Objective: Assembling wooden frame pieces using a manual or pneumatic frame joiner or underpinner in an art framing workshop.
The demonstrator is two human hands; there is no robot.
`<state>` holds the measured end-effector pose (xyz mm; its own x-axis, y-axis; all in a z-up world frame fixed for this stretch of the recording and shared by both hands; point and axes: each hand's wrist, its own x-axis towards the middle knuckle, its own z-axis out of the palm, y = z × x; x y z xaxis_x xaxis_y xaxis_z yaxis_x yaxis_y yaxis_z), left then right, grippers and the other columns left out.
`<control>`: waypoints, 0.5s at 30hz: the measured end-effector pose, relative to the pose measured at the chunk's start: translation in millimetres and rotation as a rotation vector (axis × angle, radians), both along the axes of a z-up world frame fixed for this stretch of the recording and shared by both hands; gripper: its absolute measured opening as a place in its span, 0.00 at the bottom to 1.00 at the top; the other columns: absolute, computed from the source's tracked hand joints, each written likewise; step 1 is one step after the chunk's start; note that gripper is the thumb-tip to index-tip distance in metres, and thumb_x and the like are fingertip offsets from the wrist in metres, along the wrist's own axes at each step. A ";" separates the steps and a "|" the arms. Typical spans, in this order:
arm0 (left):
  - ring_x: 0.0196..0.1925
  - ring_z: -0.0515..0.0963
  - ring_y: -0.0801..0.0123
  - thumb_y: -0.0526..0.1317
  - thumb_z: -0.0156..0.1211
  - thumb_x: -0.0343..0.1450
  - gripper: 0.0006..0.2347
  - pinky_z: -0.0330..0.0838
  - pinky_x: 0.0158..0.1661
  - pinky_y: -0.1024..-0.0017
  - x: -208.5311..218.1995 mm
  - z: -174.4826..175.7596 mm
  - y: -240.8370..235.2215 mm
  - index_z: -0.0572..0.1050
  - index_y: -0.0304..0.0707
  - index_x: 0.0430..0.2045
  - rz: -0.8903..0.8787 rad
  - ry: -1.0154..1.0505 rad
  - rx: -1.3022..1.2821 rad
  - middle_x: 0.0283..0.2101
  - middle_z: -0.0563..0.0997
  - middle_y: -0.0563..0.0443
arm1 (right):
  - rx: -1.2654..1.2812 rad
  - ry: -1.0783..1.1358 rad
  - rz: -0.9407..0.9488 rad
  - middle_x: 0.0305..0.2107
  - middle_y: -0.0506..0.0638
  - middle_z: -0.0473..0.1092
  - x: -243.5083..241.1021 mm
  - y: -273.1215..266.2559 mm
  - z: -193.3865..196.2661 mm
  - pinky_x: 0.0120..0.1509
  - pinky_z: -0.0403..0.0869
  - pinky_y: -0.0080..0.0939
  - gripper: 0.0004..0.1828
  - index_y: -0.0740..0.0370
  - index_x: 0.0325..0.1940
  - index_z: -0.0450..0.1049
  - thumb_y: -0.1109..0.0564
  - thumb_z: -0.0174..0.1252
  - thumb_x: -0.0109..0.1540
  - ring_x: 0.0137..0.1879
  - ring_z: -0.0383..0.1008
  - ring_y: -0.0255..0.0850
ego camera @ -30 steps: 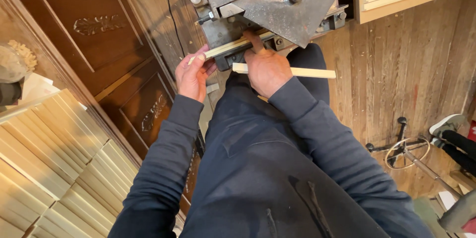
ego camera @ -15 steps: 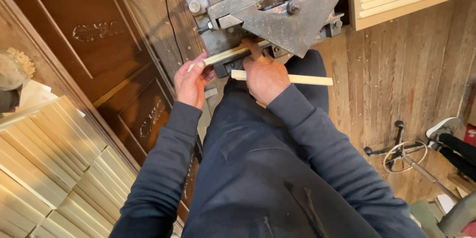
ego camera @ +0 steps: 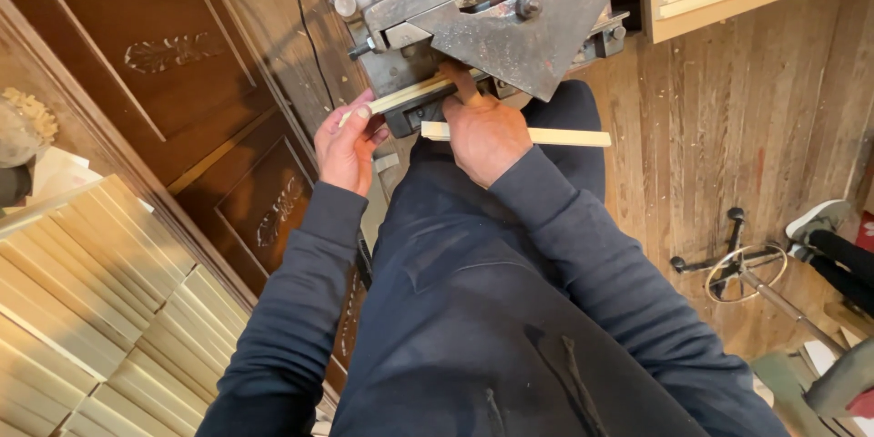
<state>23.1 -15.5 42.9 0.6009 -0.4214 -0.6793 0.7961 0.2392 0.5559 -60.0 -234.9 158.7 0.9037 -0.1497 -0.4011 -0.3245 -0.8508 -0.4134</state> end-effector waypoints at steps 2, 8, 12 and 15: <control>0.49 0.81 0.67 0.38 0.65 0.73 0.07 0.76 0.46 0.64 -0.8 -2.5 1.8 0.75 0.36 0.37 0.004 -0.002 -0.007 0.61 0.78 0.45 | 0.002 -0.015 0.001 0.67 0.59 0.60 -1.0 0.8 -2.2 0.45 0.76 0.56 0.11 0.64 0.41 0.75 0.62 0.58 0.55 0.47 0.77 0.57; 0.48 0.80 0.68 0.38 0.64 0.73 0.07 0.76 0.44 0.65 -0.3 2.5 -1.2 0.76 0.35 0.38 -0.002 -0.022 0.009 0.62 0.78 0.45 | 0.008 -0.028 -0.010 0.67 0.60 0.60 -2.1 0.6 -3.1 0.46 0.76 0.55 0.11 0.64 0.41 0.75 0.62 0.58 0.55 0.47 0.77 0.57; 0.51 0.81 0.68 0.38 0.63 0.74 0.06 0.76 0.43 0.66 -3.3 -6.5 6.1 0.74 0.37 0.37 -0.016 -0.022 0.026 0.62 0.77 0.43 | 0.008 0.003 0.004 0.67 0.58 0.60 -2.3 3.0 -3.0 0.44 0.76 0.55 0.12 0.64 0.40 0.75 0.62 0.59 0.52 0.47 0.78 0.57; 0.49 0.80 0.68 0.38 0.62 0.74 0.07 0.75 0.43 0.66 -2.4 2.0 0.6 0.75 0.35 0.39 -0.028 -0.055 0.019 0.64 0.76 0.45 | -0.017 -0.021 -0.001 0.67 0.57 0.61 -5.1 1.7 4.2 0.46 0.76 0.56 0.08 0.63 0.39 0.75 0.61 0.59 0.56 0.44 0.78 0.57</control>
